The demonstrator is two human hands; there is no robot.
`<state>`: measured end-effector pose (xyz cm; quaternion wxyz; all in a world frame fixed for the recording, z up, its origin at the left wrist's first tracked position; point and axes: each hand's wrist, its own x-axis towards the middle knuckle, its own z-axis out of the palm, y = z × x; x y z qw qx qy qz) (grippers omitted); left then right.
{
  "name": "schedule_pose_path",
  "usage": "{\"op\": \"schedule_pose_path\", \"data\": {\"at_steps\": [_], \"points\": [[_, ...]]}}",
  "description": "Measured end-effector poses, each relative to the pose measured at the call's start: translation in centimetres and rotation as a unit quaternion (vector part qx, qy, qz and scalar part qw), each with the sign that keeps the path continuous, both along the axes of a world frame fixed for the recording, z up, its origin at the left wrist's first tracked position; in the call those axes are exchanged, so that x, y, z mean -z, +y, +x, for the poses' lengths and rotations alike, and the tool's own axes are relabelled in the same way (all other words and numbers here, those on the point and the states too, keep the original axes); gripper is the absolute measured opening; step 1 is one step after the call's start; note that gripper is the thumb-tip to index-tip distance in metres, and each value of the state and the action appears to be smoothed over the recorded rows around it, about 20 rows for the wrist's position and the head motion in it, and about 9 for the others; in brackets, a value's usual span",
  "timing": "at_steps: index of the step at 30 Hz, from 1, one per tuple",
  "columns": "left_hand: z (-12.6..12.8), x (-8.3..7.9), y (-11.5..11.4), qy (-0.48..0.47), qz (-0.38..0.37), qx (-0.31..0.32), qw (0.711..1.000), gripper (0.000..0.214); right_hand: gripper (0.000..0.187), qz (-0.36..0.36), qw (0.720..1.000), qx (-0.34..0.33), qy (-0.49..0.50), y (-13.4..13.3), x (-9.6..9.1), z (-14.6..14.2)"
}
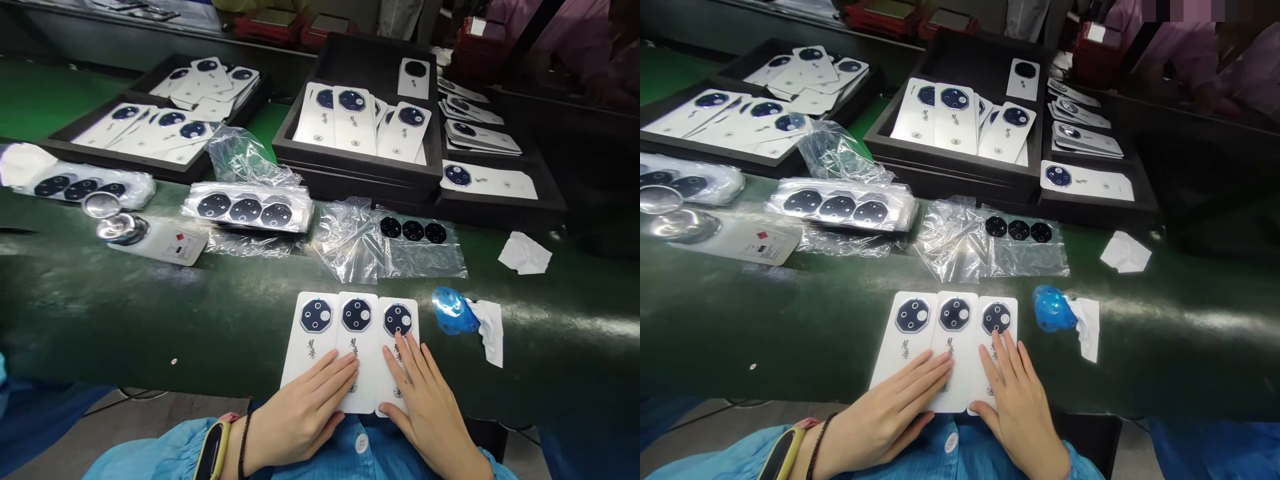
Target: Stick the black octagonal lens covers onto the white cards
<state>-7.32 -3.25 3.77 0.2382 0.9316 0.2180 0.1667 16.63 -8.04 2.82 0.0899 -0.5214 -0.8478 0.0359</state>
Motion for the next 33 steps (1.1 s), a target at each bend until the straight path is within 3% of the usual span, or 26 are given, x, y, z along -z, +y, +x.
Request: {"op": "schedule_pose_path", "data": {"at_steps": [5,8,12,15,17,21,27,33], "points": [[0.0,-0.6,0.7,0.007,0.017,0.02,1.0,0.07,0.053,0.033,0.999,-0.012,0.041,1.0,-1.3,1.2],[0.5,-1.3,1.2,0.013,0.057,0.045,0.997,0.059,0.031,0.076,0.993,0.037,0.088,3.3,-2.4,2.6],[3.4,-1.3,1.5,-0.046,0.086,0.121,0.988,0.041,0.029,0.013,0.995,0.061,0.078,8.0,-3.7,3.3],[6.4,-0.4,2.1,-0.048,0.035,0.19,0.98,0.038,0.018,-0.028,0.998,0.041,0.041,10.8,-4.4,2.6],[7.9,0.3,2.6,-0.03,0.008,0.22,0.975,0.048,0.017,-0.057,0.998,0.027,0.013,11.9,-4.6,1.9],[8.7,1.3,3.8,0.011,-0.008,0.255,0.967,0.051,0.016,-0.096,0.995,0.022,-0.031,12.7,-4.7,1.1],[8.4,1.5,4.4,0.009,0.003,0.255,0.967,0.043,0.016,-0.133,0.988,0.044,-0.06,12.9,-4.8,1.2],[8.6,2.0,4.3,-0.012,0.044,0.231,0.972,0.04,0.017,-0.088,0.994,0.033,-0.05,12.7,-4.5,1.7]]}}
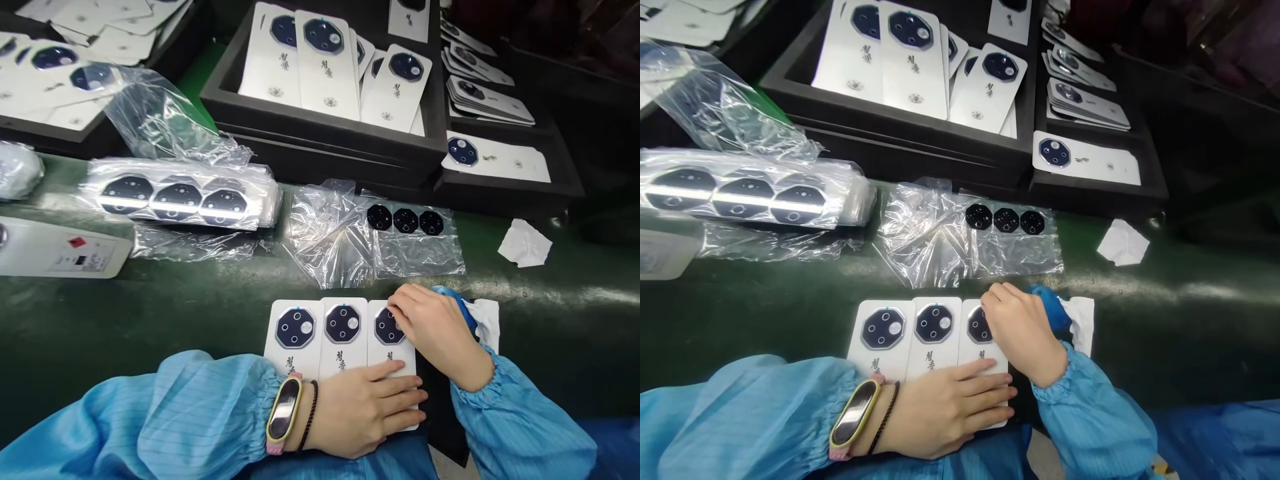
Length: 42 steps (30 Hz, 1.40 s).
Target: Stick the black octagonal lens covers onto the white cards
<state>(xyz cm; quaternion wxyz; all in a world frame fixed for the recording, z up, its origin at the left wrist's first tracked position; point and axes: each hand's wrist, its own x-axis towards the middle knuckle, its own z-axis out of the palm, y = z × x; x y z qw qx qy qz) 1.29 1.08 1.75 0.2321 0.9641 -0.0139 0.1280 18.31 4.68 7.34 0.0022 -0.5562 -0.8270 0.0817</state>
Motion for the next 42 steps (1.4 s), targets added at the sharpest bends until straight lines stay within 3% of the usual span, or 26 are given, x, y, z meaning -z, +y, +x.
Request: {"op": "schedule_pose_path", "data": {"at_steps": [15,29,42], "points": [[0.0,0.0,-0.2,-0.032,0.028,-0.029,0.999,0.04,0.023,0.137,0.99,-0.003,0.045,-0.7,1.3,-0.5],[0.0,0.2,-0.1,-0.035,0.016,-0.028,0.999,0.04,0.022,0.095,0.994,-0.036,0.046,-0.6,1.1,-0.3],[-0.1,0.0,-0.3,-0.016,0.013,-0.015,1.0,0.038,0.02,0.07,0.996,-0.009,0.061,-0.7,1.0,0.1]]}}
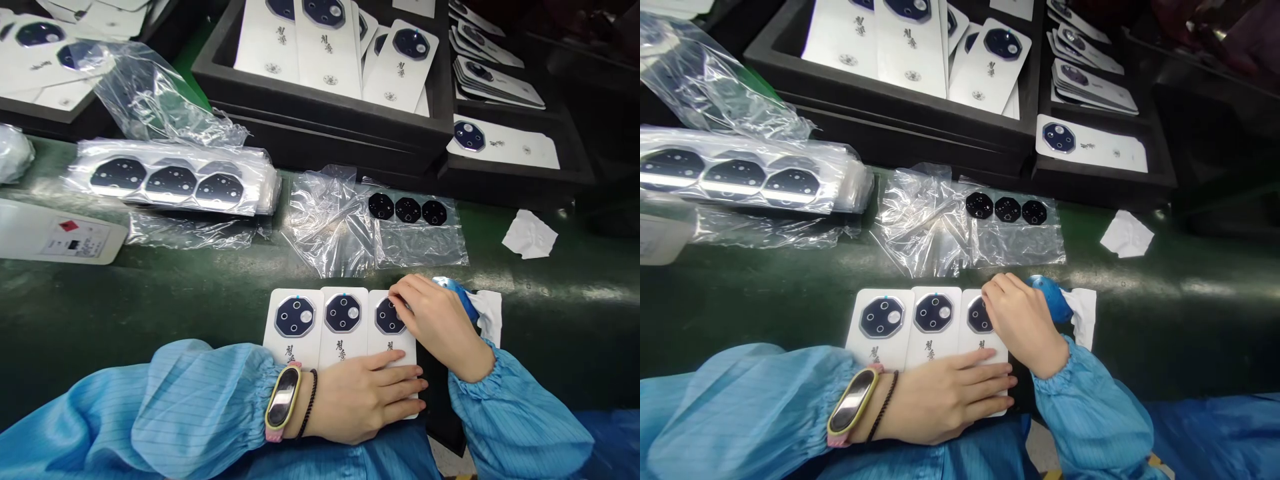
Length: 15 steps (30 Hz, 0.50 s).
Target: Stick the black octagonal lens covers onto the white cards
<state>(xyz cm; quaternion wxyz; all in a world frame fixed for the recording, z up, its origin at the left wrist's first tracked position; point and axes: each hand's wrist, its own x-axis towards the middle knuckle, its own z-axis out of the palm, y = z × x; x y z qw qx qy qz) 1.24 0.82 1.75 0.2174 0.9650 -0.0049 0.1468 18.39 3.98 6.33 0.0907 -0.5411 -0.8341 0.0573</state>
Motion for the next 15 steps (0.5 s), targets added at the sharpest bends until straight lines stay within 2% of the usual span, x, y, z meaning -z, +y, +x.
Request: {"op": "schedule_pose_path", "data": {"at_steps": [9,15], "points": [[0.03,-0.07,0.11,0.004,-0.006,0.001,1.0,0.038,0.017,-0.031,0.999,0.006,0.012,-0.08,-0.05,0.17],[0.02,-0.08,0.11,-0.002,-0.001,-0.004,1.0,0.038,0.024,0.035,0.998,-0.015,-0.059,-0.3,0.51,-0.28]]}}
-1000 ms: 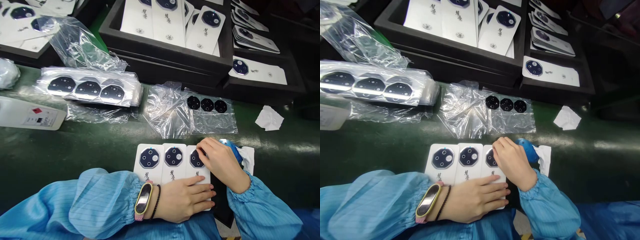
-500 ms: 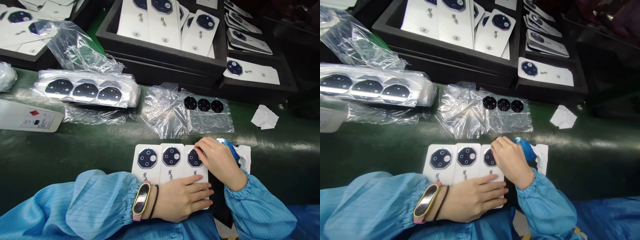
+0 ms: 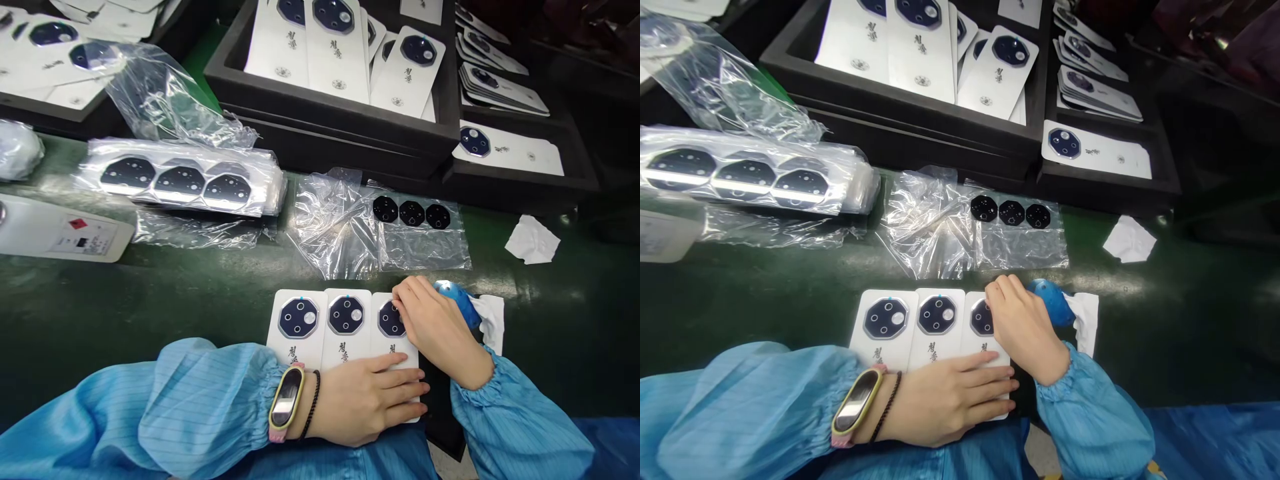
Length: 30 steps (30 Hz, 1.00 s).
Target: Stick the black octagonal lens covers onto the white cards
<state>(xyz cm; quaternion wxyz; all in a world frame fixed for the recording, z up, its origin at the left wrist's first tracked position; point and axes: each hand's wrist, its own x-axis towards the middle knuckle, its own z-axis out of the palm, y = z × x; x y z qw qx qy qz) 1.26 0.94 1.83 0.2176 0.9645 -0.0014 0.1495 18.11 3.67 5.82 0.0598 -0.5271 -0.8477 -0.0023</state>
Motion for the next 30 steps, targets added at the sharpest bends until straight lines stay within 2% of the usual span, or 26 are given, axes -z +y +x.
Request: {"op": "schedule_pose_path", "data": {"at_steps": [11,24,27,30], "points": [[0.0,0.3,-0.1,-0.007,-0.002,-0.006,1.0,0.038,0.027,0.045,0.999,-0.012,-0.023,-0.6,0.9,-0.3],[0.0,0.0,-0.1,0.008,-0.015,-0.003,1.0,0.036,0.025,0.007,0.999,-0.021,0.024,-2.0,0.8,-0.3],[0.2,-0.1,-0.3,-0.004,0.005,-0.019,1.0,0.036,0.025,0.025,1.0,-0.015,0.007,-2.7,0.4,-0.3],[0.6,0.0,0.2,-0.063,0.069,-0.015,0.995,0.031,0.022,0.041,0.999,-0.02,-0.019,-3.0,-0.2,-0.2]]}}
